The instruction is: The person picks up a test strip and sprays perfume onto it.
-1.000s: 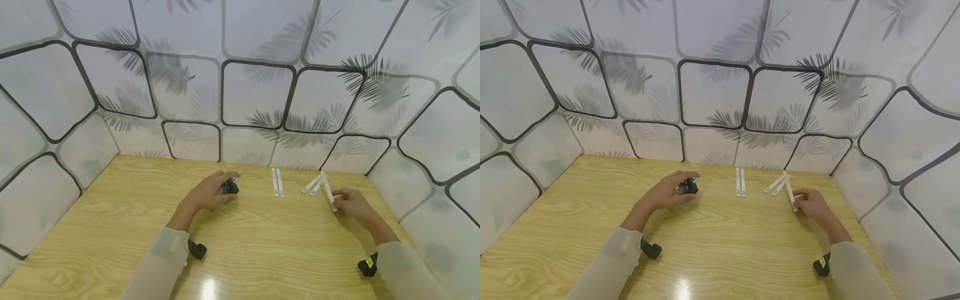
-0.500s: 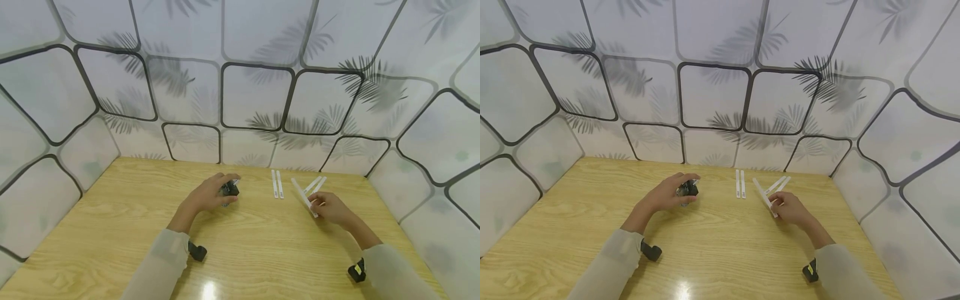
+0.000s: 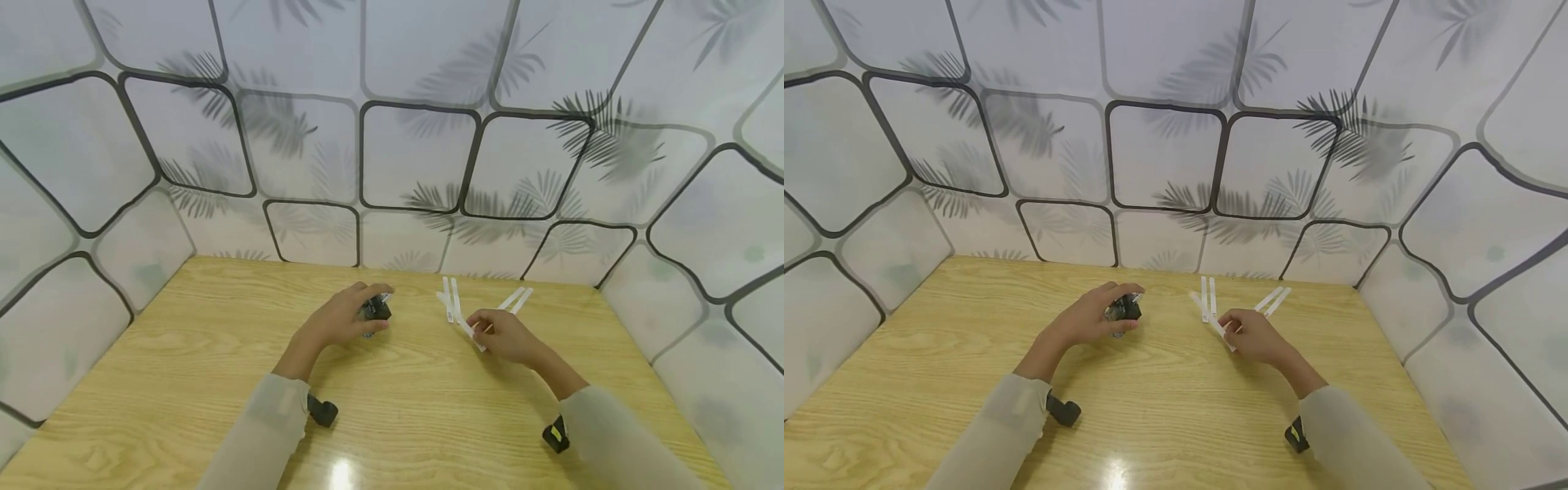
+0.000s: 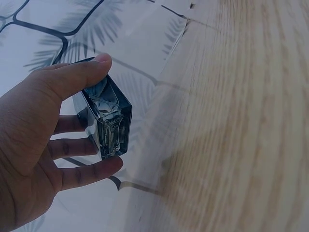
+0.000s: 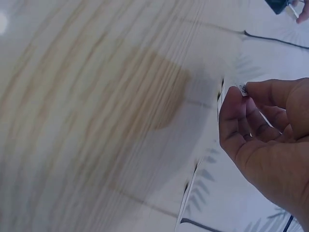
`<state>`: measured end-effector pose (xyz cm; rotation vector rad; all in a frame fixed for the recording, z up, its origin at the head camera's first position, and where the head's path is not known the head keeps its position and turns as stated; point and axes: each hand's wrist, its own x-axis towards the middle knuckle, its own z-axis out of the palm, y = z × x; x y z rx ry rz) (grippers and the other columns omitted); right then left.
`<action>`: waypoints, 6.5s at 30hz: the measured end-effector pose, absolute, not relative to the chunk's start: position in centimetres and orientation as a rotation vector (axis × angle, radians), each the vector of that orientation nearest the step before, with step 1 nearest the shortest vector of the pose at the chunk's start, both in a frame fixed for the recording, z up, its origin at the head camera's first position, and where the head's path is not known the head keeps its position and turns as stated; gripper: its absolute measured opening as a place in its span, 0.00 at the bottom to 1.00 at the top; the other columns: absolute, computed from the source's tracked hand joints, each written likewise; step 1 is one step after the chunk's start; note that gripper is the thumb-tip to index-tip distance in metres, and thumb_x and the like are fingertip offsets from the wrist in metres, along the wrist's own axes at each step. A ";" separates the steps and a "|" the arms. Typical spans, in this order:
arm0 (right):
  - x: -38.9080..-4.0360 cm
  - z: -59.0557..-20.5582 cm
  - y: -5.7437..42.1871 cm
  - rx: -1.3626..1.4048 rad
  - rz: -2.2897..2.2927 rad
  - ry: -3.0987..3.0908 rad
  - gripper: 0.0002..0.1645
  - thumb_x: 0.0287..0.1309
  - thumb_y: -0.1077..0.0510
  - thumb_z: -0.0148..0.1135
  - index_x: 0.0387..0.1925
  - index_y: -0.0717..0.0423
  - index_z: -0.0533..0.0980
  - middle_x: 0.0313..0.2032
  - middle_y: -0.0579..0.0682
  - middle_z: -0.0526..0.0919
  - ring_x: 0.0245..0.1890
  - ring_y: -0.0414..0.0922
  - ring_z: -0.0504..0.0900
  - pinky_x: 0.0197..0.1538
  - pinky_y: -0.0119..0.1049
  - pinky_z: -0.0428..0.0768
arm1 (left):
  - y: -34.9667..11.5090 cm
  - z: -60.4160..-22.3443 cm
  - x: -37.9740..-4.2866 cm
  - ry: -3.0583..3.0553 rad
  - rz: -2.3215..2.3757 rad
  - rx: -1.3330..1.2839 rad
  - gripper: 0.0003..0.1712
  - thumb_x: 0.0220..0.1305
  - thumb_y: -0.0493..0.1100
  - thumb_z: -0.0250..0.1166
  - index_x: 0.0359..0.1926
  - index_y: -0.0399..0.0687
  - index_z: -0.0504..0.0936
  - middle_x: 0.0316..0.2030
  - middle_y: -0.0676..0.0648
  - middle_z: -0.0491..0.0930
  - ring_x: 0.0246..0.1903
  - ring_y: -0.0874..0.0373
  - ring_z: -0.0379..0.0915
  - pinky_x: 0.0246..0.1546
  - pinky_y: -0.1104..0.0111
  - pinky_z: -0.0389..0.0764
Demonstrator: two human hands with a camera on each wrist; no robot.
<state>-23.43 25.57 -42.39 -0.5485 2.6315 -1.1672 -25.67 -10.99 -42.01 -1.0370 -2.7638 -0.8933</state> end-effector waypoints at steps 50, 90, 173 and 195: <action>-24.5 -39.7 16.6 -0.744 -1.087 2.621 0.20 0.72 0.68 0.58 0.62 0.63 0.75 0.43 0.63 0.83 0.36 0.56 0.86 0.36 0.37 0.85 | -10.7 -42.1 -25.8 -2.802 -0.856 -1.024 0.38 0.68 0.57 0.70 0.75 0.61 0.68 0.54 0.41 0.76 0.38 0.53 0.74 0.44 0.50 0.78; -24.5 -39.6 16.7 -0.733 -1.104 2.588 0.20 0.71 0.68 0.58 0.62 0.64 0.75 0.42 0.63 0.84 0.35 0.55 0.86 0.39 0.45 0.86 | -10.8 -42.4 -25.7 -2.718 -0.769 -1.004 0.38 0.68 0.61 0.67 0.75 0.60 0.68 0.46 0.43 0.74 0.25 0.60 0.69 0.31 0.62 0.75; -28.5 -40.9 17.7 -0.109 -1.504 2.513 0.23 0.69 0.71 0.52 0.64 0.71 0.71 0.43 0.66 0.82 0.30 0.49 0.80 0.39 0.44 0.81 | -10.9 -42.3 -25.8 -2.679 -0.880 -1.048 0.37 0.68 0.60 0.68 0.74 0.60 0.68 0.53 0.40 0.76 0.28 0.57 0.71 0.33 0.59 0.76; -27.8 -41.4 25.1 -0.417 -0.982 2.923 0.20 0.73 0.64 0.53 0.62 0.68 0.75 0.49 0.66 0.83 0.49 0.62 0.83 0.44 0.50 0.82 | -10.9 -42.0 -25.7 -2.687 -0.874 -1.048 0.37 0.69 0.60 0.68 0.74 0.58 0.69 0.54 0.39 0.76 0.29 0.57 0.71 0.34 0.58 0.76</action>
